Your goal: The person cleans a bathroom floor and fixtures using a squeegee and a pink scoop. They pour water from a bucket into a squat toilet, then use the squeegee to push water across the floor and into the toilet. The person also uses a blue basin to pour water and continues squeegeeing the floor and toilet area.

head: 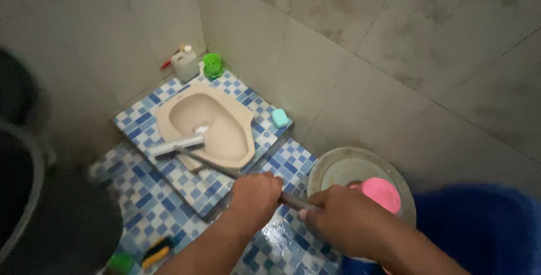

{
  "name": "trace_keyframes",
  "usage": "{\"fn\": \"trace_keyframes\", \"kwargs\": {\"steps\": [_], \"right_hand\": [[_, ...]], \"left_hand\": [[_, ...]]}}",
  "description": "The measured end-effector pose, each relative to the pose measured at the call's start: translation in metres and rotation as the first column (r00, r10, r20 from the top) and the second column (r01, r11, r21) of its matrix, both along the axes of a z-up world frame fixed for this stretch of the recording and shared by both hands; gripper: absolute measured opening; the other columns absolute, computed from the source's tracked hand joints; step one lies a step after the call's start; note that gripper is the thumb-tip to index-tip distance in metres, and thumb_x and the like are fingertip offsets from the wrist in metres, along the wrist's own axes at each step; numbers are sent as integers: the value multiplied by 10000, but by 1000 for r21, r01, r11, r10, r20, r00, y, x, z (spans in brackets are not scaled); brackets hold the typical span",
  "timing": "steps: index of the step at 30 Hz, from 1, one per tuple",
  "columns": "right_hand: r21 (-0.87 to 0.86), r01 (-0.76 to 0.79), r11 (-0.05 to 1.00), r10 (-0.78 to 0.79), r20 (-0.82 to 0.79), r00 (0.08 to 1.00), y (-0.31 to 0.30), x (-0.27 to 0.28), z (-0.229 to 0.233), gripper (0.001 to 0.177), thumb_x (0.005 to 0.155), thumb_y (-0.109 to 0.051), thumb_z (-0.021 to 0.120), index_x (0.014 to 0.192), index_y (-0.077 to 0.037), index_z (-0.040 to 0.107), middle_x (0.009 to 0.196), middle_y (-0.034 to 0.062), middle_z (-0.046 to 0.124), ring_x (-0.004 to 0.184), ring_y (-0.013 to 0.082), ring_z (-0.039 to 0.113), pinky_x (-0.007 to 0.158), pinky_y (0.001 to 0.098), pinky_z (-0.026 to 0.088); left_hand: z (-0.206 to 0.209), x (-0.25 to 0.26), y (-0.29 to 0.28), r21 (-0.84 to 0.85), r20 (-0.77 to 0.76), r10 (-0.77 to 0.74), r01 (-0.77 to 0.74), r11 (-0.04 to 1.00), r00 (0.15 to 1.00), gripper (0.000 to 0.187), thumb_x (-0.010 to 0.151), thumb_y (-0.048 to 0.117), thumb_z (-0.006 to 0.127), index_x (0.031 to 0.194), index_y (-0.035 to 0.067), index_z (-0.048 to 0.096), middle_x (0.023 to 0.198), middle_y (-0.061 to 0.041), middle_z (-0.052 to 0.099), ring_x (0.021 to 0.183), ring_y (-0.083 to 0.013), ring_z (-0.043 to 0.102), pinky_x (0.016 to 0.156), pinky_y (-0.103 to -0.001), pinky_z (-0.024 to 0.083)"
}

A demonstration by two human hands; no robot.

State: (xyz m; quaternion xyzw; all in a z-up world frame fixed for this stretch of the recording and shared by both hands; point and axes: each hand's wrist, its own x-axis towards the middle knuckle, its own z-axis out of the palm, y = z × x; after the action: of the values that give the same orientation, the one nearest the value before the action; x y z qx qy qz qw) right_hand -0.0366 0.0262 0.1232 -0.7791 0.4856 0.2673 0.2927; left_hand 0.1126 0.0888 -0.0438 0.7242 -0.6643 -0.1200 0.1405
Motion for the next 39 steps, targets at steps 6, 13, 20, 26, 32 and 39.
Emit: {"fn": "trace_keyframes", "kwargs": {"steps": [6,13,20,26,32,39], "right_hand": [[8,83,997,-82,-75,994,17,81,-5,358,929,-421,592,1192,-226,736,1023,138,779,971,296,757,926,434,573],[-105,-158,982,149,-86,985,29,180,-27,313,985,-403,564,1107,-157,716,1013,96,739,976,304,727,893,466,562],[-53,-205,977,195,-154,969,23,224,-27,354,1006,-436,531,1178,-175,697,1030,91,747,1006,257,730,896,436,577],[-115,-79,990,64,-130,989,-1,216,-17,393,965,-454,580,1291,-261,688,1090,87,753,1045,271,723,938,419,566],[-98,-148,984,123,-228,966,-7,229,2,403,956,-479,565,1282,-287,704,1090,73,756,1051,244,741,958,412,586],[-126,6,992,-30,-191,981,-20,230,24,428,941,-487,590,1294,-277,709,1038,130,776,1002,276,753,945,423,570]], "left_hand": [[-17,70,-5,242,-18,107,-99,965,994,242,838,303,783,967,115,702,1026,-119,699,963,-343,696,815,-464,581],[-23,171,13,341,-29,171,-151,928,985,347,907,356,733,1098,86,627,1150,-132,645,1153,-332,611,902,-466,554],[-36,203,11,397,-26,230,-201,895,973,278,934,248,690,1143,92,591,1226,-142,636,1274,-350,561,959,-476,534],[-30,197,-26,472,-74,244,-181,863,967,191,948,197,660,1120,124,619,1188,-117,665,1223,-335,621,994,-475,529],[-13,198,-19,319,-16,216,-200,927,976,216,948,286,678,1079,120,635,1114,-103,675,1116,-332,629,970,-471,495],[18,197,-35,98,-63,281,-274,957,958,262,926,362,715,973,111,658,1019,-96,670,1017,-321,618,874,-467,501]]}}
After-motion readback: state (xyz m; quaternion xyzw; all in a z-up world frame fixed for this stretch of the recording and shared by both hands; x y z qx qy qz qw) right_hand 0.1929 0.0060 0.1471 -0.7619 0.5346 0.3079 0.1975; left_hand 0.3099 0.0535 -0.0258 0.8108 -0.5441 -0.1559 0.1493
